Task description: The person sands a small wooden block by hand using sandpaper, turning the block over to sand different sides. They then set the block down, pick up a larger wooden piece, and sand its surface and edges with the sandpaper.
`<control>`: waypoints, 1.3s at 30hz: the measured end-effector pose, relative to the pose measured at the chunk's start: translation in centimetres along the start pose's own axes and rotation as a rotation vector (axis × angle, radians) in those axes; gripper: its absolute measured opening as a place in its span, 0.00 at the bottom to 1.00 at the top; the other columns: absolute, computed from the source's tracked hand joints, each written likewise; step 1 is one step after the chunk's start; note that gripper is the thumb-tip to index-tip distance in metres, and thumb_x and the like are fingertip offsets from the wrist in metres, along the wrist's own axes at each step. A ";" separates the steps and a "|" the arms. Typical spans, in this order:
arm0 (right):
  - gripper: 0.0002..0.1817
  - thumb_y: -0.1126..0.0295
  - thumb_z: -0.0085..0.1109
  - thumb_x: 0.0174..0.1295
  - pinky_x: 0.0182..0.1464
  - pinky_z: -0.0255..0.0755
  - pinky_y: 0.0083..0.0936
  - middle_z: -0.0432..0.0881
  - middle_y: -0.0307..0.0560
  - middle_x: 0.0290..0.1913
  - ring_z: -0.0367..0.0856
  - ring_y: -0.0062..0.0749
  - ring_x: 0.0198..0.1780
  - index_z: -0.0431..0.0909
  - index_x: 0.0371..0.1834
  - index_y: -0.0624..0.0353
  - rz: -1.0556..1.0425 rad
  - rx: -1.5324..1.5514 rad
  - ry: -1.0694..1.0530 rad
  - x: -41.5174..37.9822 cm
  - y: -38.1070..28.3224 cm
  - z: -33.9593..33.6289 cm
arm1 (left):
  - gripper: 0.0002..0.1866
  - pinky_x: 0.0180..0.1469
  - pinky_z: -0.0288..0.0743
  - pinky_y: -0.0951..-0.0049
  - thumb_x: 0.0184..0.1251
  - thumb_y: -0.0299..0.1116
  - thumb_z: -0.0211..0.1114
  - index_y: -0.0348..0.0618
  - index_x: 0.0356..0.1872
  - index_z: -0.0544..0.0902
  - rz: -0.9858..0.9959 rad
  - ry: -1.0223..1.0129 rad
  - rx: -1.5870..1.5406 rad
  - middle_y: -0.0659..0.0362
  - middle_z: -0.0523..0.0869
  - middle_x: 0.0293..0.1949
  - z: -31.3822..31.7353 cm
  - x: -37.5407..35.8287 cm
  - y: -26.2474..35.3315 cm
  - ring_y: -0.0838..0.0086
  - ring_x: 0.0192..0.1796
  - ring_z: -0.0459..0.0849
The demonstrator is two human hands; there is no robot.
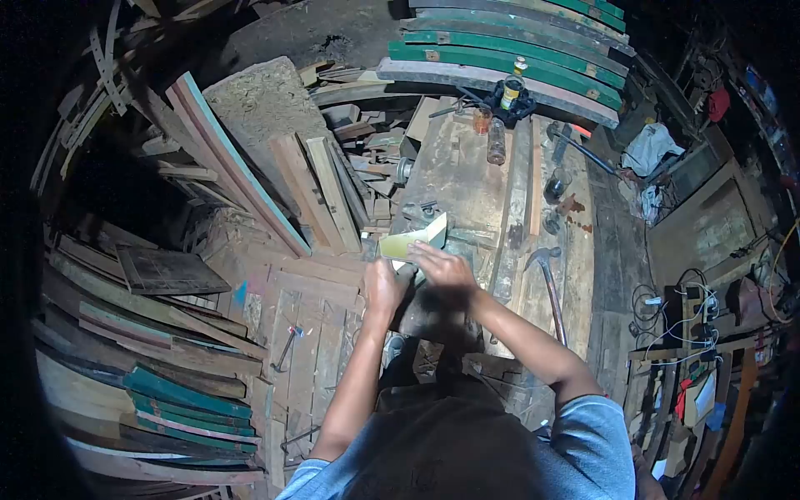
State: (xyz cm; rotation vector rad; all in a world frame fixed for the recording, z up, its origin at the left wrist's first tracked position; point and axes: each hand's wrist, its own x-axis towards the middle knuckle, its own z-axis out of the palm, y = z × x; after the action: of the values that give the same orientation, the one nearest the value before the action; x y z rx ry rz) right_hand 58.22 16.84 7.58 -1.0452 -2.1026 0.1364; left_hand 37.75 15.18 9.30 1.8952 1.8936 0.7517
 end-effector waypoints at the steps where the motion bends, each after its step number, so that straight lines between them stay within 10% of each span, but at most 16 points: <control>1: 0.20 0.78 0.62 0.71 0.62 0.91 0.45 0.91 0.54 0.68 0.93 0.50 0.65 0.90 0.64 0.54 -0.016 -0.011 -0.023 -0.3 0.5 -0.2 | 0.19 0.48 0.90 0.45 0.58 0.39 0.87 0.36 0.44 0.95 -0.001 0.009 0.007 0.36 0.95 0.42 -0.2 0.2 0.4 0.39 0.44 0.96; 5: 0.20 0.78 0.63 0.72 0.65 0.90 0.48 0.91 0.54 0.68 0.91 0.55 0.68 0.90 0.64 0.53 0.283 -0.112 0.058 0.8 1.4 -0.6 | 0.20 0.47 0.90 0.45 0.57 0.40 0.88 0.35 0.44 0.95 -0.030 0.035 0.057 0.36 0.95 0.41 -0.3 0.0 0.6 0.39 0.44 0.96; 8: 0.19 0.78 0.63 0.72 0.65 0.90 0.48 0.91 0.55 0.67 0.91 0.54 0.67 0.89 0.64 0.55 -0.034 0.046 -0.057 -0.2 -1.1 -1.5 | 0.20 0.47 0.89 0.44 0.57 0.40 0.89 0.35 0.43 0.95 0.009 0.032 0.040 0.36 0.95 0.40 -0.4 0.2 0.5 0.39 0.43 0.95; 12: 0.19 0.78 0.62 0.71 0.66 0.90 0.45 0.94 0.53 0.64 0.91 0.45 0.69 0.90 0.63 0.56 0.571 -0.058 -0.065 2.5 0.2 -3.2 | 0.19 0.47 0.89 0.44 0.56 0.39 0.88 0.35 0.41 0.95 0.031 0.035 0.004 0.35 0.94 0.39 -0.2 -0.1 0.5 0.38 0.43 0.95; 15: 0.18 0.78 0.62 0.71 0.62 0.91 0.45 0.95 0.53 0.62 0.92 0.48 0.67 0.90 0.62 0.57 -0.089 -0.025 -0.005 0.5 -0.3 -0.7 | 0.18 0.48 0.90 0.44 0.57 0.38 0.88 0.37 0.42 0.95 0.005 0.028 -0.002 0.35 0.94 0.41 -0.4 -0.1 0.4 0.38 0.45 0.95; 20: 0.17 0.79 0.64 0.69 0.65 0.90 0.42 0.93 0.53 0.65 0.92 0.48 0.67 0.92 0.58 0.54 0.345 -0.066 0.146 1.4 1.5 -0.6 | 0.18 0.49 0.90 0.44 0.58 0.39 0.87 0.39 0.45 0.95 -0.001 0.032 0.024 0.39 0.95 0.41 -0.7 -0.4 1.3 0.40 0.45 0.95; 24: 0.14 0.77 0.64 0.72 0.61 0.89 0.47 0.93 0.58 0.63 0.93 0.55 0.63 0.91 0.58 0.59 -0.017 0.073 0.029 0.3 -1.4 0.4 | 0.18 0.49 0.90 0.45 0.58 0.37 0.88 0.39 0.46 0.94 0.039 0.064 -0.025 0.38 0.95 0.43 -0.1 -0.1 0.3 0.40 0.46 0.95; 28: 0.15 0.78 0.64 0.72 0.64 0.89 0.46 0.94 0.56 0.62 0.93 0.53 0.64 0.90 0.60 0.59 0.556 -0.055 0.063 2.9 0.8 -1.0 | 0.17 0.48 0.90 0.45 0.57 0.35 0.87 0.37 0.45 0.95 0.023 0.053 -0.034 0.38 0.95 0.43 0.8 -0.1 0.1 0.40 0.45 0.95; 32: 0.15 0.74 0.67 0.74 0.60 0.91 0.47 0.94 0.59 0.60 0.95 0.57 0.59 0.89 0.62 0.55 -0.053 0.112 0.061 1.1 -1.5 0.2 | 0.19 0.48 0.90 0.43 0.59 0.36 0.86 0.37 0.48 0.94 0.055 0.063 -0.042 0.37 0.95 0.43 0.4 0.0 -0.2 0.40 0.45 0.95; 37: 0.17 0.74 0.65 0.74 0.61 0.90 0.48 0.93 0.59 0.60 0.93 0.53 0.63 0.89 0.64 0.53 0.604 -0.083 -0.065 3.4 0.6 -1.2 | 0.18 0.49 0.90 0.42 0.60 0.38 0.85 0.37 0.46 0.94 0.004 0.042 0.015 0.37 0.95 0.41 0.0 -0.2 0.6 0.38 0.44 0.95; 39: 0.20 0.75 0.65 0.72 0.58 0.91 0.50 0.93 0.58 0.60 0.94 0.55 0.60 0.88 0.66 0.54 0.026 0.014 0.089 2.2 0.1 0.6 | 0.18 0.49 0.90 0.43 0.59 0.36 0.86 0.36 0.45 0.93 0.010 0.025 0.000 0.37 0.95 0.43 -0.9 -0.3 1.0 0.39 0.47 0.95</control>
State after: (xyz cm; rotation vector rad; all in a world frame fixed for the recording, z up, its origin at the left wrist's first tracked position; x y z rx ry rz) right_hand 57.13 18.59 8.41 -1.0511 -2.0058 0.1153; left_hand 38.07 14.72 10.55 1.9055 1.8999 0.7825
